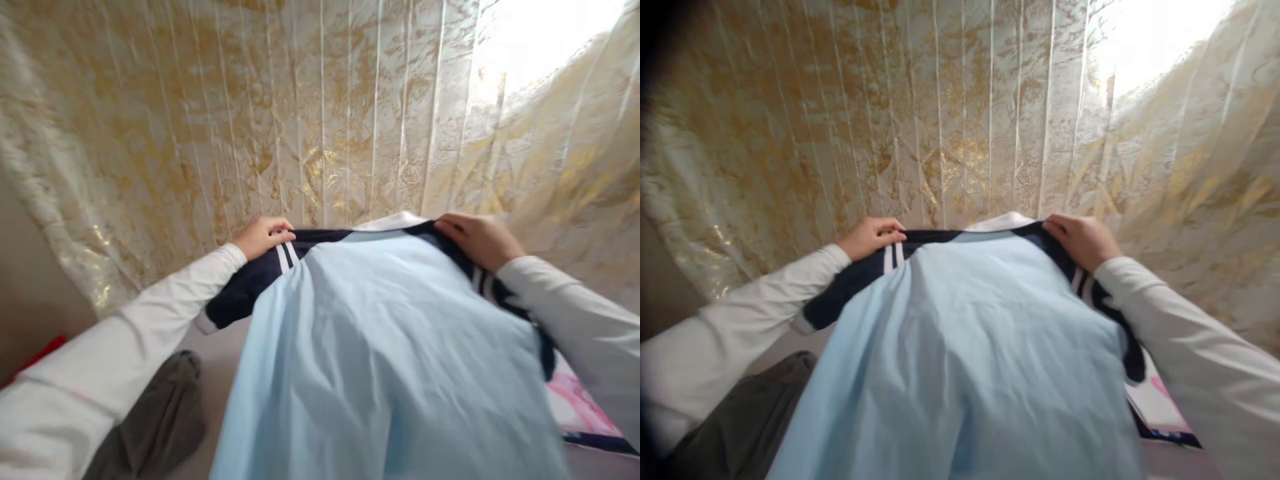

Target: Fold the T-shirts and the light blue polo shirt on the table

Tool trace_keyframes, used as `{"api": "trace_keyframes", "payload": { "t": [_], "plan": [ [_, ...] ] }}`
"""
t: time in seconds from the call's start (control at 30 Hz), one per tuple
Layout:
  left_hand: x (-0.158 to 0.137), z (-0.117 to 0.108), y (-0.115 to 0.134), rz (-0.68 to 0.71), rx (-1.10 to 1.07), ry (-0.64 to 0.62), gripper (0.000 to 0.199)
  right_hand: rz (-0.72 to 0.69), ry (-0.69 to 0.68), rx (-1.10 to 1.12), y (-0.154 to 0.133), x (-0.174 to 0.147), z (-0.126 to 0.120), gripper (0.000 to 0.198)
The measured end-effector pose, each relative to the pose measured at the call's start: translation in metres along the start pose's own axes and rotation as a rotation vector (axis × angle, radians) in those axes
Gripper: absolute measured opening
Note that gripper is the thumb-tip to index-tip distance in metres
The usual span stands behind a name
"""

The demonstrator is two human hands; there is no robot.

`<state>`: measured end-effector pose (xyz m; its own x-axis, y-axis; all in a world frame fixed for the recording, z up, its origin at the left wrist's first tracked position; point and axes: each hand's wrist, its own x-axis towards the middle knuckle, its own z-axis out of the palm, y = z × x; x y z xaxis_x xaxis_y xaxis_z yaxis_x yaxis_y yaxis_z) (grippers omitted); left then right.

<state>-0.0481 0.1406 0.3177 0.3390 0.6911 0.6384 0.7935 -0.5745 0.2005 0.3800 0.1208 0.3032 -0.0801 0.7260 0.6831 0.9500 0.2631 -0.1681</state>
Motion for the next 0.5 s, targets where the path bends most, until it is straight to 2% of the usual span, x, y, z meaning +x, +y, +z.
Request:
{"api": "trace_keyframes", "payload": {
  "t": [0.07, 0.1, 0.2, 0.33, 0.37, 0.43, 0.5],
  "plan": [
    [-0.004, 0.052, -0.022, 0.007, 0.026, -0.133, 0.022, -0.008, -0.197, 0.002, -0.019, -0.013, 0.036, 0.033],
    [-0.014, 0.075, -0.032, 0.006, 0.040, -0.179, 0.024, -0.016, -0.241, 0.013, -0.024, -0.027, 0.052, 0.034],
    [-0.069, 0.127, -0.051, 0.036, 0.044, -0.312, 0.043, -0.095, -0.357, 0.100, -0.034, -0.091, 0.088, 0.039],
    [-0.162, 0.164, -0.058, 0.143, -0.046, -0.572, 0.037, -0.204, -0.638, 0.258, -0.046, -0.195, 0.103, 0.039],
    [-0.181, 0.170, -0.059, 0.138, -0.059, -0.618, 0.038, -0.182, -0.645, 0.255, -0.047, -0.218, 0.104, 0.039],
    [-0.207, 0.182, -0.064, 0.104, -0.067, -0.675, 0.042, -0.058, -0.590, 0.202, -0.043, -0.257, 0.104, 0.036],
    [-0.219, 0.190, -0.069, 0.076, -0.064, -0.692, 0.044, 0.135, -0.548, 0.133, -0.034, -0.288, 0.101, 0.040]
  ]
}}
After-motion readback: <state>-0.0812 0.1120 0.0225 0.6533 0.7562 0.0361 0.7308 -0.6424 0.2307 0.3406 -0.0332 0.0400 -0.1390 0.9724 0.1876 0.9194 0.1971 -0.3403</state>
